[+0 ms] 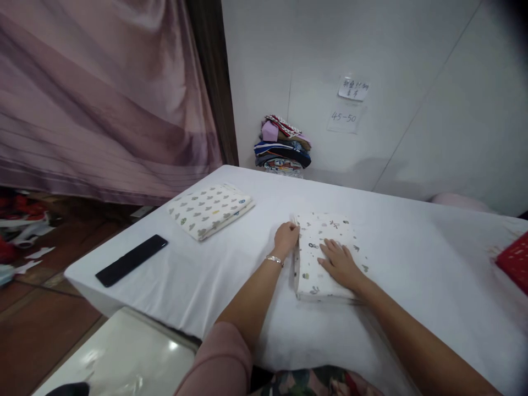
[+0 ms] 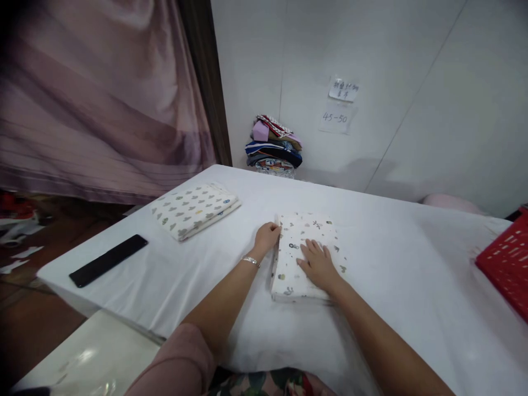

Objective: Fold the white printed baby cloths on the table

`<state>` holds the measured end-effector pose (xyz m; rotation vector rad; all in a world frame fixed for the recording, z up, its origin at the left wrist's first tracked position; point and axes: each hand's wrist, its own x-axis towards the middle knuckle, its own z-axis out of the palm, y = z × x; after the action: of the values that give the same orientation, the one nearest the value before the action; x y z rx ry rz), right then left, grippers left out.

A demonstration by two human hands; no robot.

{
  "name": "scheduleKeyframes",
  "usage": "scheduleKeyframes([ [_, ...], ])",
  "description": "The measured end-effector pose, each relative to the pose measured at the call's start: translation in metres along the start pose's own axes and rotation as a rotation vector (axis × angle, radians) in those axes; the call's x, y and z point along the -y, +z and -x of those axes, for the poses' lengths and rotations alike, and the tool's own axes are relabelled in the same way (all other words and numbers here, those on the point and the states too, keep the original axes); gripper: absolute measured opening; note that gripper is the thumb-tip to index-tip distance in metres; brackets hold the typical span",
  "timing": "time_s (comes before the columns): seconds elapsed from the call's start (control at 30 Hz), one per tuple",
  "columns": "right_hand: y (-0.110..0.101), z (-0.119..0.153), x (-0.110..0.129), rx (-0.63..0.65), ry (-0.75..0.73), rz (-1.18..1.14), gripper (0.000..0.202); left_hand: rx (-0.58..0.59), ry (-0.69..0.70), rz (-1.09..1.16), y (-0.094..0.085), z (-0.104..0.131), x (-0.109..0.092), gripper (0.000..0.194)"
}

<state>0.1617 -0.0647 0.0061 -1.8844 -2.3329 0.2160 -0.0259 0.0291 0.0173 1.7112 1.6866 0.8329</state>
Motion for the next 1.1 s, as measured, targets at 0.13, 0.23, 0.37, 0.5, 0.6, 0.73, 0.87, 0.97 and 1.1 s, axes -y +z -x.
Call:
scheduleKeyframes([
  [0.13, 0.012, 0.005, 0.002, -0.069, -0.010, 0.066, 0.056, 0.025, -0.092, -0.057, 0.011, -0.020, -0.013, 0.034],
  [0.23, 0.015, 0.003, 0.003, -0.102, -0.034, 0.078, 0.055, 0.052, -0.119, -0.083, 0.016, -0.029, -0.016, 0.031],
  [0.37, 0.018, 0.003, 0.000, -0.141, -0.063, 0.078, 0.054, 0.015, -0.144, -0.088, 0.016, -0.033, -0.009, 0.025],
  [0.5, 0.018, 0.003, 0.000, -0.145, -0.064, 0.071, 0.052, 0.007, -0.162, -0.086, 0.014, -0.033, -0.002, 0.025],
  [0.6, 0.017, 0.003, 0.001, -0.116, -0.050, 0.065, 0.053, 0.043, -0.149, -0.067, 0.011, -0.032, -0.002, 0.024],
  [0.73, 0.014, 0.002, 0.000, -0.092, -0.046, 0.055, 0.054, 0.077, -0.129, -0.012, 0.004, -0.021, -0.003, 0.030],
  [0.87, 0.014, 0.001, 0.000, -0.094, -0.046, 0.038, 0.053, 0.107, -0.133, 0.062, -0.003, 0.007, 0.002, 0.028],
  [0.97, 0.015, 0.001, 0.000, -0.078, -0.035, 0.031, 0.052, 0.119, -0.138, 0.129, -0.005, 0.036, 0.008, 0.027],
  [1.1, 0.009, -0.003, -0.002, -0.040, -0.010, 0.011, 0.053, 0.122, -0.153, 0.218, -0.005, 0.076, 0.011, 0.023],
])
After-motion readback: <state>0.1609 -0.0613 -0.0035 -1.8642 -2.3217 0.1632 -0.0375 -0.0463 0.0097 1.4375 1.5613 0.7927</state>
